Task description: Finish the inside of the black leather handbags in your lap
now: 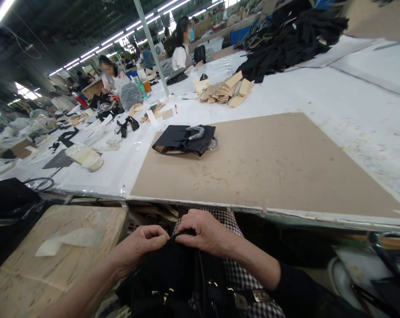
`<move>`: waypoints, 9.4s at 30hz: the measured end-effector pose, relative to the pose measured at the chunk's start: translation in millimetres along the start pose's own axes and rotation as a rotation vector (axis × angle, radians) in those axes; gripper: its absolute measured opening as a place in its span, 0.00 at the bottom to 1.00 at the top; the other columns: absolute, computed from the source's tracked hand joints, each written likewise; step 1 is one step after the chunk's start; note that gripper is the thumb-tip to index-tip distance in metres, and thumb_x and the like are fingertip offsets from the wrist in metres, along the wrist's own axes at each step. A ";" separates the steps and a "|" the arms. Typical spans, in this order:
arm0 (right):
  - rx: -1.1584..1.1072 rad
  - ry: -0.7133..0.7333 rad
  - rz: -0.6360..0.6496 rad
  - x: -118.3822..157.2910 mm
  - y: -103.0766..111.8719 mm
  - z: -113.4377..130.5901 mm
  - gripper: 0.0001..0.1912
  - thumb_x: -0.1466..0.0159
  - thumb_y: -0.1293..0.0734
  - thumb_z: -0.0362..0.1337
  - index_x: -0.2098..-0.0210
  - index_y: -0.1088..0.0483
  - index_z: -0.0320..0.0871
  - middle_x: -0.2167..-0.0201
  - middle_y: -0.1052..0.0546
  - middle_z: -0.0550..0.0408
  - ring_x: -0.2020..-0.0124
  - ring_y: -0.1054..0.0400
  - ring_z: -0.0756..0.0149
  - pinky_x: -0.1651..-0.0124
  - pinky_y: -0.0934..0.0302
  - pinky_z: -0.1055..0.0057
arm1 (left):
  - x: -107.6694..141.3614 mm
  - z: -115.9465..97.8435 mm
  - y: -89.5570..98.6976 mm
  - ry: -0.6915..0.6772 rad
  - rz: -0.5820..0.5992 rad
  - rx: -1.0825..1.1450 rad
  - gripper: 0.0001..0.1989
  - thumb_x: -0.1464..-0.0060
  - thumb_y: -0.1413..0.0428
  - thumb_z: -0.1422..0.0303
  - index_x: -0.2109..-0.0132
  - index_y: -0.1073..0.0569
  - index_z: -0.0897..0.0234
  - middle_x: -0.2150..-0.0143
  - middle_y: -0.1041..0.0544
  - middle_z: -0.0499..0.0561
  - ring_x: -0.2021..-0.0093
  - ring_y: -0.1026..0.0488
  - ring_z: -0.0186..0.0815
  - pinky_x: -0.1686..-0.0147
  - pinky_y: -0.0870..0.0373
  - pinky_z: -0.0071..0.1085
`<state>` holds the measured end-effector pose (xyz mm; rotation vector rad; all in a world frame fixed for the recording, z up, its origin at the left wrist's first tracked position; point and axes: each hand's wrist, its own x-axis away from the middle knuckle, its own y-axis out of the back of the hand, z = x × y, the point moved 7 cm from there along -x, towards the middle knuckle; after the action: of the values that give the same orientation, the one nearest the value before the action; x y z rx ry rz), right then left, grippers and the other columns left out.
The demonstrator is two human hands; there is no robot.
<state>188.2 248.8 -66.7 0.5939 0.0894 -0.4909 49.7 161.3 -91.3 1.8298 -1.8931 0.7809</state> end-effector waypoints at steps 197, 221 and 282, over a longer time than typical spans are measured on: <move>0.173 -0.664 -0.539 141.7 170.3 -67.6 0.25 0.36 0.38 0.53 0.65 0.22 0.36 0.68 0.19 0.43 0.66 0.24 0.53 0.60 0.30 0.60 | -30.2 -31.1 -77.8 -0.025 0.563 -0.551 0.14 0.48 0.38 0.61 0.60 0.21 0.69 0.71 0.26 0.46 0.73 0.37 0.28 0.71 0.41 0.23; 0.094 -0.491 0.167 61.2 30.7 8.3 0.16 0.46 0.25 0.40 0.60 0.26 0.42 0.70 0.28 0.60 0.68 0.35 0.66 0.69 0.48 0.74 | -30.2 -45.7 -51.0 -0.205 0.365 -0.671 0.19 0.59 0.31 0.68 0.60 0.29 0.64 0.73 0.31 0.41 0.72 0.37 0.28 0.73 0.42 0.23; -0.223 -0.313 0.270 31.3 9.9 2.9 0.11 0.41 0.31 0.37 0.61 0.22 0.40 0.78 0.34 0.63 0.76 0.42 0.72 0.74 0.50 0.77 | -19.5 -50.8 -61.3 -0.241 0.216 -0.774 0.08 0.51 0.39 0.66 0.71 0.25 0.68 0.77 0.41 0.42 0.73 0.47 0.29 0.73 0.51 0.27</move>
<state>220.3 241.3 -66.1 0.2984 -0.2294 -0.3011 107.0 209.0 -57.2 1.2763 -2.1424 -0.1451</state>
